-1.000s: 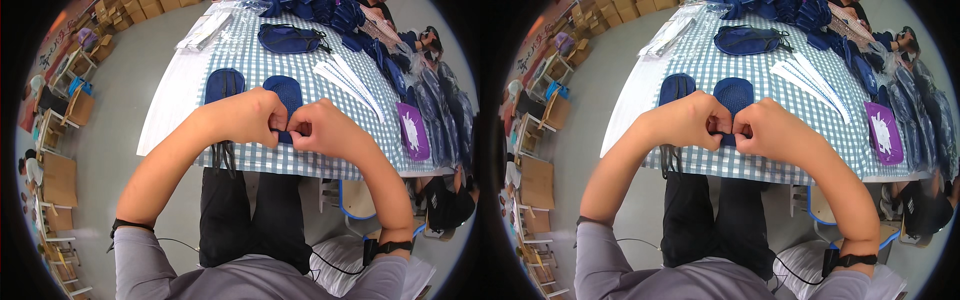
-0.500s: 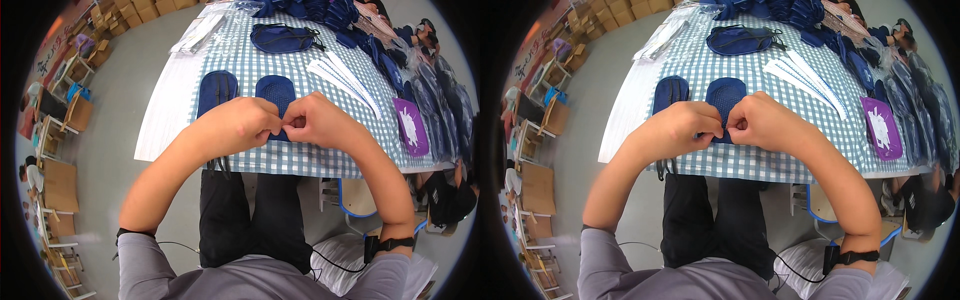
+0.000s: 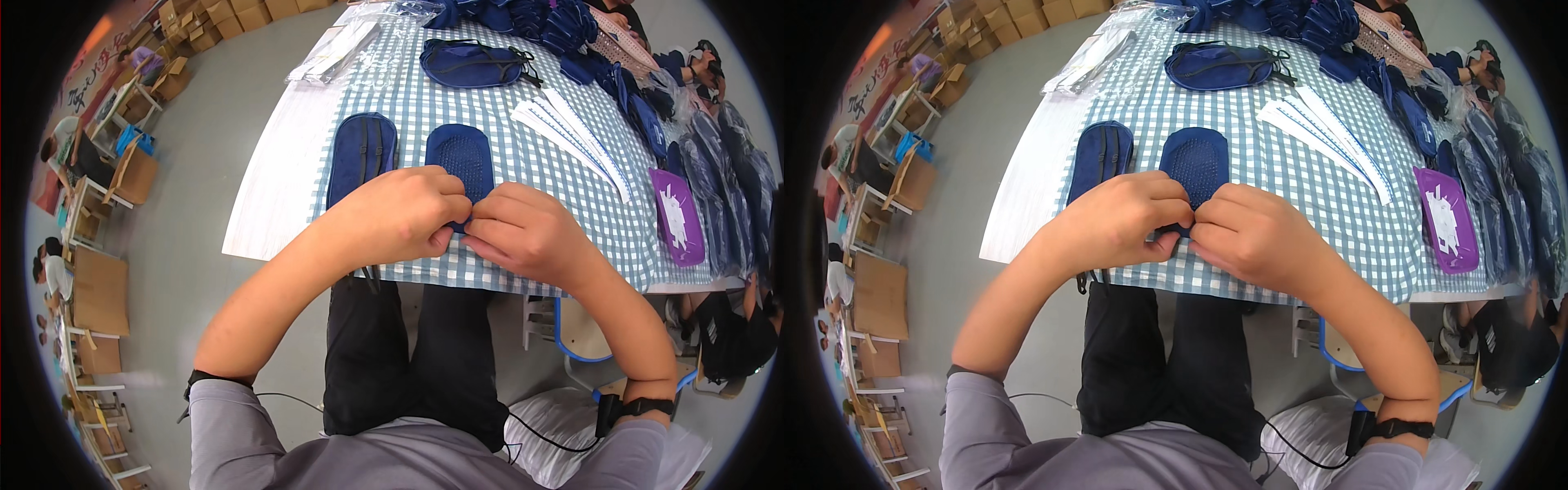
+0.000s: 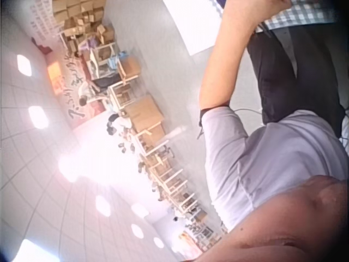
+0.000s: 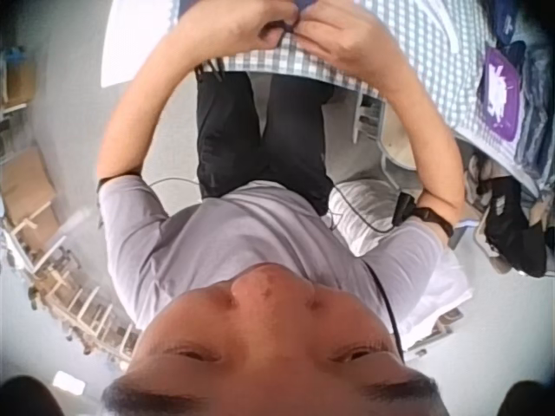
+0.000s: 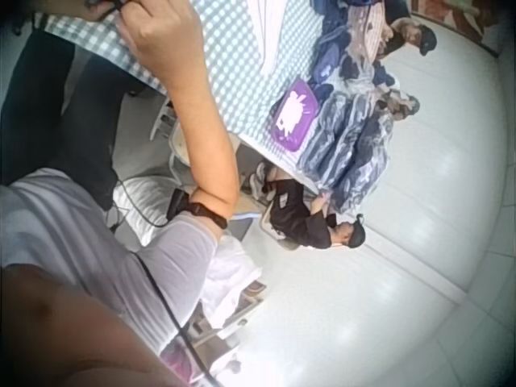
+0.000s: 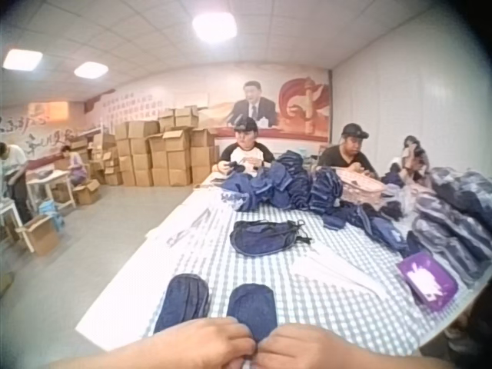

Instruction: The recorder is folding and packing insoles into individual blue fabric cases and then placing a label around the case.

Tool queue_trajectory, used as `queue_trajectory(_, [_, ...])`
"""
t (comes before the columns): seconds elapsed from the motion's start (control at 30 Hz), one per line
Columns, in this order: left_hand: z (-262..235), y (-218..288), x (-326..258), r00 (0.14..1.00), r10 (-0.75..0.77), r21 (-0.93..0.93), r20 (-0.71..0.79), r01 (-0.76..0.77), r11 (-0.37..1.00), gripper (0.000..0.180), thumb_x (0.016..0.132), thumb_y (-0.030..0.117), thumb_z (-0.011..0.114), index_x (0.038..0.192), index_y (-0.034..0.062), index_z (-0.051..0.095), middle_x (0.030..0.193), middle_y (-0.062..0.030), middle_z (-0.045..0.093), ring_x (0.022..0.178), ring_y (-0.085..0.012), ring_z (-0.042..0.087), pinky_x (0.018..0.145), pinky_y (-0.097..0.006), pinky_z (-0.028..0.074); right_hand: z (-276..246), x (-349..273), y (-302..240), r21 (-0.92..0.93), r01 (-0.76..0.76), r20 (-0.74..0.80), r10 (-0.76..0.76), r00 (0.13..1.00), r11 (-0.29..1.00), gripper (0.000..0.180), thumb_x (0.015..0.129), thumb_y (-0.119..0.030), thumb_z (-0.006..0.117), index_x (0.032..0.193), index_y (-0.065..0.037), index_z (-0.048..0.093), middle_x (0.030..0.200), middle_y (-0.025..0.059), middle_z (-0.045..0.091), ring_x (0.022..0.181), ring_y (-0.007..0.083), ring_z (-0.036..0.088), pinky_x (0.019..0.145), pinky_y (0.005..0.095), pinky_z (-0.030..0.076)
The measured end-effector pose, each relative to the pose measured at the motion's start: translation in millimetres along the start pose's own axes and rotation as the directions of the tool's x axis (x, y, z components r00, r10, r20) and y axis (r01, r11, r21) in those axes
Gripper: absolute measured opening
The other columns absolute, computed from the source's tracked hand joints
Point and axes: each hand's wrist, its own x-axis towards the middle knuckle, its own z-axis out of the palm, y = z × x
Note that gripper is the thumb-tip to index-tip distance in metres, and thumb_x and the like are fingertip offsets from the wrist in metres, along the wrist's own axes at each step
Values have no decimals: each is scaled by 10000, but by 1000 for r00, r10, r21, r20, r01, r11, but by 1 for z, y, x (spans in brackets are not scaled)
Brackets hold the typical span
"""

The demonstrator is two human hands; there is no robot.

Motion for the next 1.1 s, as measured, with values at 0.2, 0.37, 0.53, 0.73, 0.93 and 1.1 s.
queue_trajectory(0.2, [-12, -2, 14, 983, -147, -154, 106, 163, 975, 223, 719, -26, 792, 939, -21, 760, 906, -142, 743, 828, -350, 725, 737, -418, 601, -2, 8, 8, 56, -108, 98, 102, 990, 993, 192, 755, -93, 873, 894, -47, 749, 917, 66, 732, 875, 276, 709, 762, 396, 609])
queue_trajectory(0.37, [-16, -14, 18, 955, -215, -309, 206, 272, 911, 213, 727, -28, 797, 940, -36, 781, 824, -142, 761, 739, -269, 738, 696, -353, 582, -1, 12, 14, 131, -221, 148, 202, 968, 966, 156, 771, -106, 852, 883, -46, 760, 898, 88, 750, 880, 292, 721, 774, 416, 610])
queue_trajectory(0.53, [-21, -22, 24, 928, -255, -344, 270, 340, 875, 189, 761, -14, 805, 949, -27, 802, 785, -108, 764, 704, -183, 709, 686, -327, 575, -7, 22, 19, 227, -370, 220, 322, 921, 901, 141, 795, -93, 829, 903, -12, 786, 873, 119, 775, 802, 299, 737, 737, 396, 604])
queue_trajectory(0.73, [-24, -24, 36, 876, -345, -252, 337, 436, 864, 141, 781, -16, 795, 922, -18, 810, 770, -97, 760, 694, -163, 700, 682, -319, 576, -12, 32, 30, 260, -500, 323, 414, 851, 826, 112, 815, -69, 795, 865, 30, 808, 761, 160, 758, 643, 265, 723, 641, 362, 572])
queue_trajectory(0.93, [-18, -26, 29, 958, -213, -141, 193, 242, 960, 150, 775, -32, 793, 924, -12, 789, 852, -113, 748, 764, -265, 723, 707, -371, 590, -15, 39, 35, 206, -584, 417, 469, 778, 785, 153, 839, -76, 775, 919, 45, 822, 779, 194, 757, 634, 273, 709, 641, 364, 562])
queue_trajectory(1.1, [-7, -2, 11, 996, -90, 40, 13, 90, 995, 256, 750, -34, 795, 1003, -1, 767, 943, -127, 706, 890, -349, 702, 809, -459, 599, -14, 36, 37, 243, -536, 381, 429, 819, 809, 163, 854, -91, 779, 930, 46, 821, 773, 186, 748, 640, 278, 700, 647, 377, 563])
